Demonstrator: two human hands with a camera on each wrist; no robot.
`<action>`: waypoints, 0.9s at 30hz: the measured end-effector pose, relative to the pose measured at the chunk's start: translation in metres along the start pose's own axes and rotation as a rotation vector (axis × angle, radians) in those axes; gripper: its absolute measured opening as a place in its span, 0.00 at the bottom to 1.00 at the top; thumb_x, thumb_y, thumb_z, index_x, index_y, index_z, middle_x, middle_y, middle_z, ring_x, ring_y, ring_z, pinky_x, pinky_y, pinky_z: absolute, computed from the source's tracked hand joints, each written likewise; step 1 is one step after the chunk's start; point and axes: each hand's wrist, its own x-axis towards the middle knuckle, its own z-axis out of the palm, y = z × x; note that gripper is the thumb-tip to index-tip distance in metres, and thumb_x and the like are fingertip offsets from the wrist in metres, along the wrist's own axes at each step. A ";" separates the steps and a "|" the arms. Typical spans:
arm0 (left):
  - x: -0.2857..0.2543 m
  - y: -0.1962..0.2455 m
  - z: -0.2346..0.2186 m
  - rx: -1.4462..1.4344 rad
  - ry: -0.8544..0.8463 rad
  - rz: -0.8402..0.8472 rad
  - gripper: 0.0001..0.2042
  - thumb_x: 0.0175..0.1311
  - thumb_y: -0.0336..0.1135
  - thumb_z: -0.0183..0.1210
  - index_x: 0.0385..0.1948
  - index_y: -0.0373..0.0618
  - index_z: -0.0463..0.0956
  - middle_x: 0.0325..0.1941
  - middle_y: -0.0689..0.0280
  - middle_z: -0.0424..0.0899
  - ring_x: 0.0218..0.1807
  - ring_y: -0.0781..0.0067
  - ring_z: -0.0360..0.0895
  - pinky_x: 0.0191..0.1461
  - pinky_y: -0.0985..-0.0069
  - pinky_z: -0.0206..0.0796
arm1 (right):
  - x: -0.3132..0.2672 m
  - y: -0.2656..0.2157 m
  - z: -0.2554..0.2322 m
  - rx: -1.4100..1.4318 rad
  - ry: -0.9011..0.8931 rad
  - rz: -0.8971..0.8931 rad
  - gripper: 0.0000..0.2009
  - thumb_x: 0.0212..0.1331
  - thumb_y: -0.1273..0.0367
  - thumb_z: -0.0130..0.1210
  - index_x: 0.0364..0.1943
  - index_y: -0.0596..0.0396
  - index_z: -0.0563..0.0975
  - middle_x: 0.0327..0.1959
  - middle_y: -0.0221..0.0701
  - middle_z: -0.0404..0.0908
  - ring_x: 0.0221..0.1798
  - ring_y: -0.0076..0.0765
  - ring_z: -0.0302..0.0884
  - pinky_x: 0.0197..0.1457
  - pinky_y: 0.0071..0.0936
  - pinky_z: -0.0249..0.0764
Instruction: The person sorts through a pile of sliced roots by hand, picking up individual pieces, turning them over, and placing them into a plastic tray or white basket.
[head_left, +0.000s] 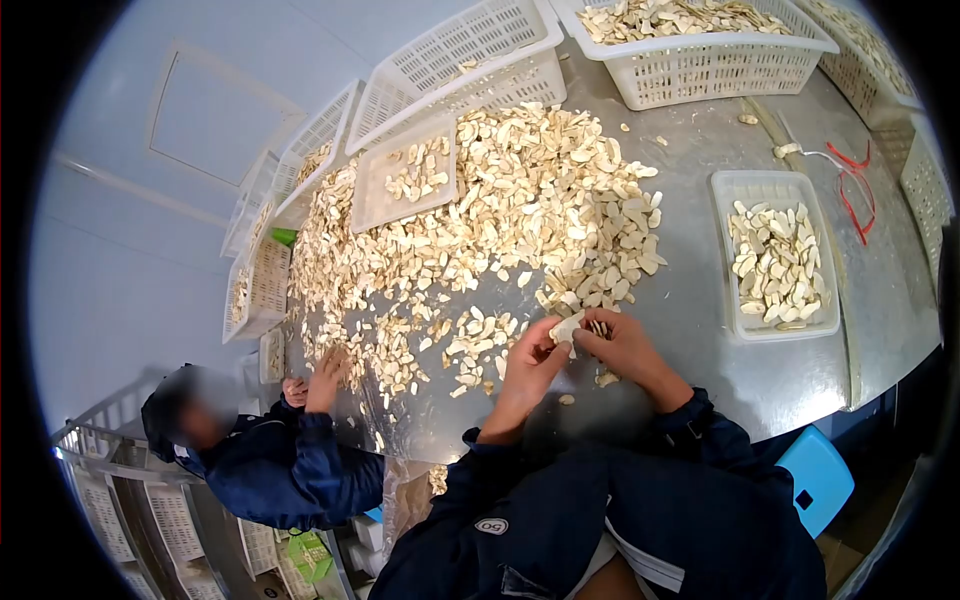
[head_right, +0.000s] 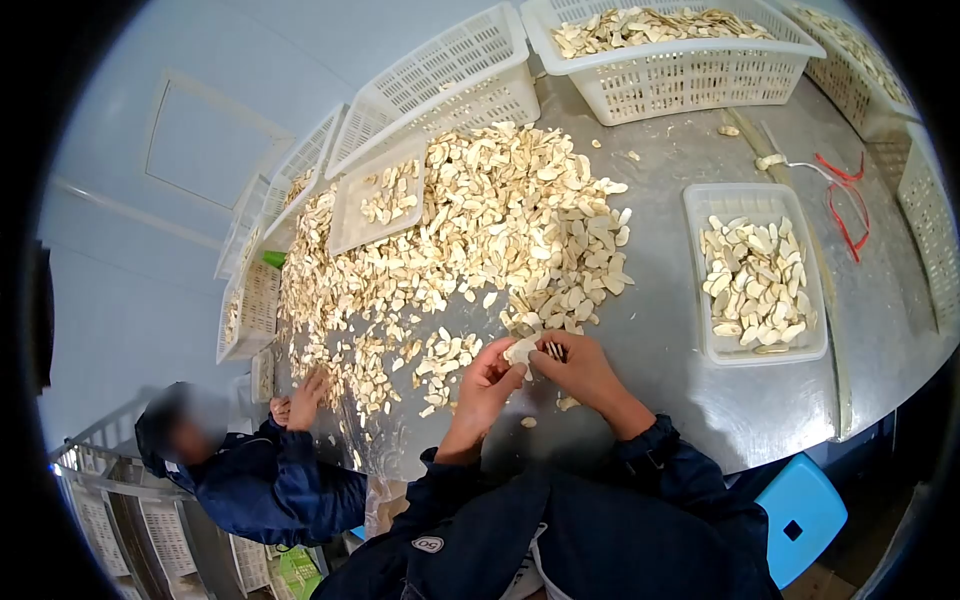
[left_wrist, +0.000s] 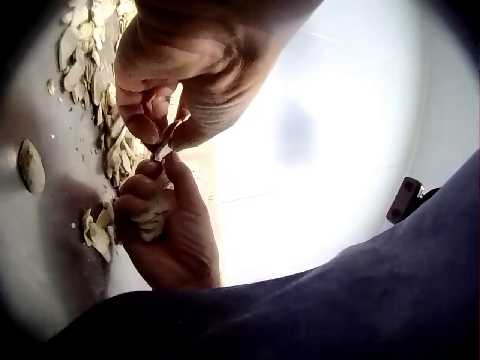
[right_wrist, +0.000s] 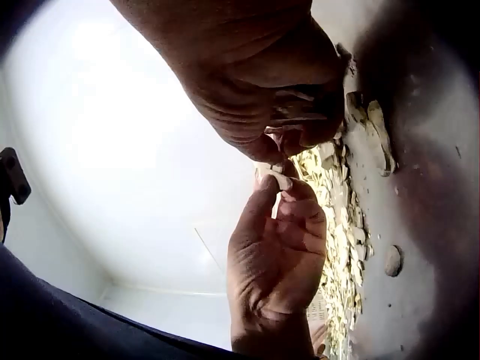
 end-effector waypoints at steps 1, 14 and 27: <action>0.000 0.001 0.000 0.018 -0.003 -0.002 0.19 0.69 0.25 0.60 0.61 0.41 0.73 0.29 0.76 0.75 0.30 0.87 0.72 0.37 0.86 0.65 | 0.001 0.002 0.001 0.008 0.008 -0.014 0.11 0.60 0.63 0.63 0.38 0.57 0.80 0.23 0.22 0.76 0.27 0.15 0.68 0.32 0.21 0.67; 0.000 0.009 -0.002 0.483 0.186 0.281 0.16 0.60 0.23 0.65 0.50 0.44 0.79 0.39 0.68 0.81 0.34 0.80 0.72 0.36 0.82 0.67 | -0.004 -0.011 -0.001 0.019 -0.021 0.011 0.08 0.62 0.64 0.61 0.36 0.54 0.80 0.23 0.19 0.75 0.26 0.14 0.67 0.30 0.20 0.65; 0.004 0.023 0.016 0.996 0.244 0.683 0.17 0.51 0.25 0.68 0.45 0.44 0.81 0.44 0.59 0.83 0.45 0.53 0.80 0.46 0.63 0.75 | -0.003 -0.004 0.001 -0.128 0.033 -0.078 0.10 0.60 0.63 0.62 0.35 0.56 0.79 0.20 0.29 0.77 0.25 0.21 0.70 0.30 0.27 0.69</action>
